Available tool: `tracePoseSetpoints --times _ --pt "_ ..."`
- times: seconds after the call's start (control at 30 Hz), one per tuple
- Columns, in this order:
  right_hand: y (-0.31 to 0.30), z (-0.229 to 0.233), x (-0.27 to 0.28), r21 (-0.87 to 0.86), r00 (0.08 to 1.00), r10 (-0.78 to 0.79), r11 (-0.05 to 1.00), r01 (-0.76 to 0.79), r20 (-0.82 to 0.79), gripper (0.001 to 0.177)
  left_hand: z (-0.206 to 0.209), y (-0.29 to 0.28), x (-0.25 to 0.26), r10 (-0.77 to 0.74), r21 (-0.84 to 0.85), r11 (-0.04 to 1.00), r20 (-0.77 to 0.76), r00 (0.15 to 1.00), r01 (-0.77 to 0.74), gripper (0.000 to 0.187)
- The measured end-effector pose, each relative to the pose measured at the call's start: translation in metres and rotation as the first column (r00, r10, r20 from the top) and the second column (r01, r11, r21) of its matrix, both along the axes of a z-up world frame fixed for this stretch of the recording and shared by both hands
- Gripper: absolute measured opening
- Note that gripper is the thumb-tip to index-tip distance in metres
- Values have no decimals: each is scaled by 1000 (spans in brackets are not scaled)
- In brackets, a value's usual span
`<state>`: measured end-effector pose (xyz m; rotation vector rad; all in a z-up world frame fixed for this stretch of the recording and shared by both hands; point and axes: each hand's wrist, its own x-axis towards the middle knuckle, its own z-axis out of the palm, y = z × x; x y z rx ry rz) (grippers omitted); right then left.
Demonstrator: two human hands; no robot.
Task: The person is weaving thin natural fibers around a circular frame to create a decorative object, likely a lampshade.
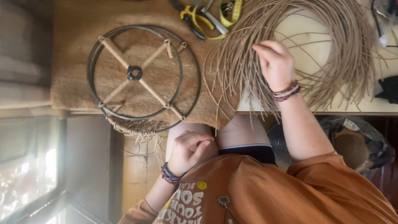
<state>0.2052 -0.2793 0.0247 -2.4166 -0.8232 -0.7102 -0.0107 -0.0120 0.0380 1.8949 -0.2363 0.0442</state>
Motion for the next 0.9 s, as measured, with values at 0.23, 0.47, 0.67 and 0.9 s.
tracePoseSetpoints --times 0.23,0.47,0.67,0.9 --pt "-66 -20 19 55 997 -82 995 82 -3 28 2 -41 34 -105 -116 988 -10 994 103 9" --pt "-65 -34 44 -109 990 118 988 -110 76 17 1 -67 46 -112 -108 988 -1 994 111 8" --pt "-67 -55 44 147 984 151 975 -164 96 5 -12 -81 45 -77 -211 975 -15 997 72 11" --pt "-18 -33 -89 948 734 622 304 95 -273 12 -31 -115 56 -332 -780 624 -314 890 -43 66"
